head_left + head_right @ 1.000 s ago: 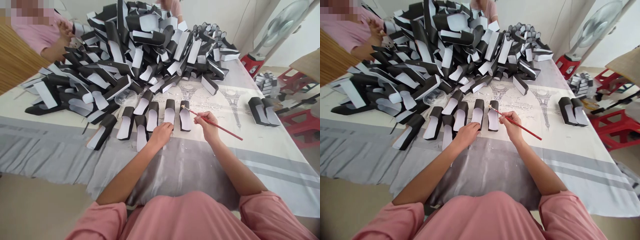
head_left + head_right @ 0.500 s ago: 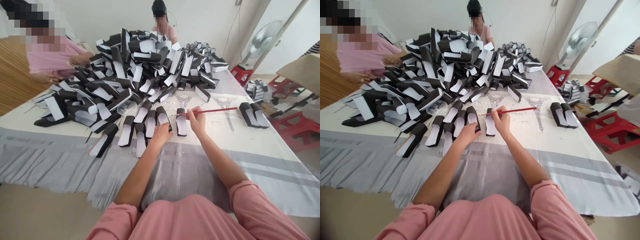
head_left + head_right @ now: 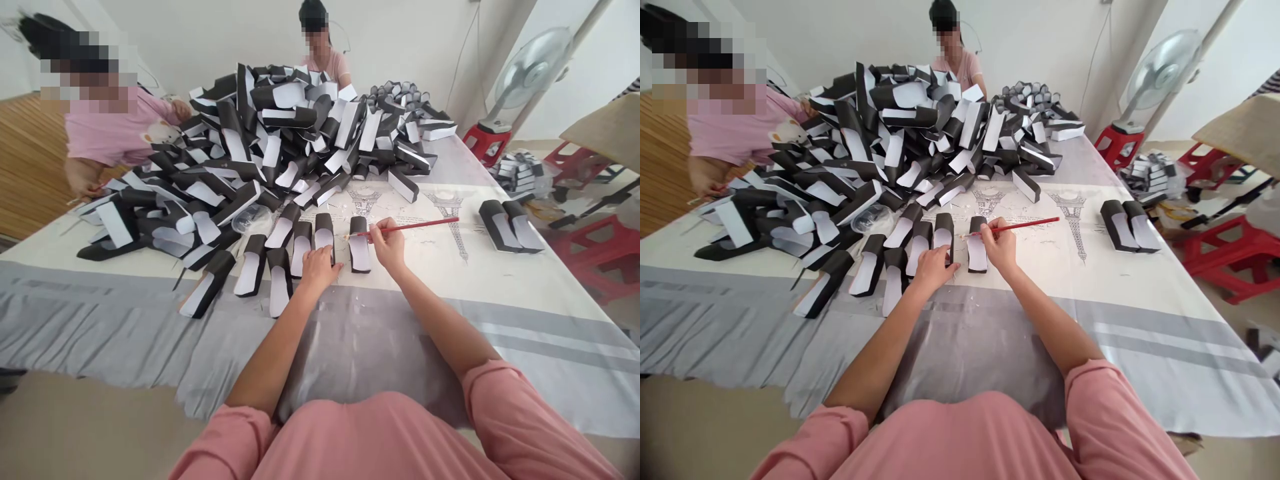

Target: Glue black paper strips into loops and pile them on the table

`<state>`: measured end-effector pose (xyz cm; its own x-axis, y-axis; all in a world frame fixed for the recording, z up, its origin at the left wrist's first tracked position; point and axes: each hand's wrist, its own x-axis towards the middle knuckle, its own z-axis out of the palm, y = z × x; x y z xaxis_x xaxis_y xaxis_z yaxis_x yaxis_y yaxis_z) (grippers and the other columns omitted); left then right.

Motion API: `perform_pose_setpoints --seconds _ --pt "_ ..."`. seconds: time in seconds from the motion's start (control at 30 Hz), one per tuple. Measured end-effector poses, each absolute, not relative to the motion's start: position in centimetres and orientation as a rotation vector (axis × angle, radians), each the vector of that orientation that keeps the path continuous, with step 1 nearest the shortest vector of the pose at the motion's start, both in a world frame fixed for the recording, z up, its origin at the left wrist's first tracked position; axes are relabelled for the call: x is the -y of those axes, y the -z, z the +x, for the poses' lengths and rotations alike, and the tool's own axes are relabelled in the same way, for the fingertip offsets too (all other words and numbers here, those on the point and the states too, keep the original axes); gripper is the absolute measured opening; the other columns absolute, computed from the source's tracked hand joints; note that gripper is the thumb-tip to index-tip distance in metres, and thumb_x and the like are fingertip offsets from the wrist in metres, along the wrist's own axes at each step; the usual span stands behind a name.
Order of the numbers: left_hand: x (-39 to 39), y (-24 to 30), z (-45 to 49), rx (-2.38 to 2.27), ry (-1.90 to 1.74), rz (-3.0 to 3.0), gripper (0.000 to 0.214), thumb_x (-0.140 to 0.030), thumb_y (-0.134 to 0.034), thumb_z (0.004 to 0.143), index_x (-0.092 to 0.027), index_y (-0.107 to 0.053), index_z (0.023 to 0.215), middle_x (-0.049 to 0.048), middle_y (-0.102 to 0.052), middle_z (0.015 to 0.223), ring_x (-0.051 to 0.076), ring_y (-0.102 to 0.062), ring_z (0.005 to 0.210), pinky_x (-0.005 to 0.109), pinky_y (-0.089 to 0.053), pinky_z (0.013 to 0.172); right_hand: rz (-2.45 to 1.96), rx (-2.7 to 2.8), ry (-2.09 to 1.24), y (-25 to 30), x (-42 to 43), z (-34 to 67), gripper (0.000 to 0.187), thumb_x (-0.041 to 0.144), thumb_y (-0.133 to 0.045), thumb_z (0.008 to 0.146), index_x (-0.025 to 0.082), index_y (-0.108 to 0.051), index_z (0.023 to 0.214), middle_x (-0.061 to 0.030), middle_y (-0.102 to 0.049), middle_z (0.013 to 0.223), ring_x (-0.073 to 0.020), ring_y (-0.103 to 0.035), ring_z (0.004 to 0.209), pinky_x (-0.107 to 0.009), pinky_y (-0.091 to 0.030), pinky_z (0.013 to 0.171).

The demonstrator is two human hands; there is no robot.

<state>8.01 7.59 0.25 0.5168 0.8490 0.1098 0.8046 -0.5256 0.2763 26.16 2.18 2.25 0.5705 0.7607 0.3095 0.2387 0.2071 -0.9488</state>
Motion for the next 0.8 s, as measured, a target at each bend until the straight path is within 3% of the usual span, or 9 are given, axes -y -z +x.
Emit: perform_pose_setpoints --seconds 0.2,0.6,0.8 --pt "-8.1 0.5 7.6 -1.383 -0.314 2.563 0.044 -0.024 -0.069 0.081 -0.021 -0.059 0.124 0.0111 -0.073 0.107 0.03 -0.068 0.104 0.043 -0.051 0.093 -1.435 1.054 -0.419 -1.2 -2.1 25.4 0.025 0.047 -0.059 0.088 0.026 -0.048 0.078 0.0036 -0.062 0.063 -0.0154 -0.063 0.061 -0.027 -0.046 0.06" --pt "-7.9 -0.1 7.1 -1.32 -0.307 2.514 0.043 -0.022 -0.069 0.081 -0.021 -0.059 0.124 0.0077 -0.073 0.1 0.026 -0.069 0.096 0.039 -0.051 0.088 -1.47 1.119 -0.472 0.2 -2.5 24.7 0.024 0.046 -0.056 0.09 0.026 -0.048 0.081 0.0026 -0.063 0.067 -0.0156 -0.062 0.062 -0.027 -0.045 0.059" --pt "-7.6 -1.0 7.4 -1.33 -0.197 2.449 0.049 -0.024 -0.067 0.085 -0.018 -0.056 0.132 0.0085 -0.072 0.11 0.025 -0.068 0.101 0.037 -0.049 0.091 -1.477 1.133 -0.491 0.5 -2.5 24.5 0.024 0.048 -0.054 0.091 0.025 -0.048 0.083 0.0033 -0.062 0.067 -0.0155 -0.064 0.064 -0.027 -0.048 0.062"
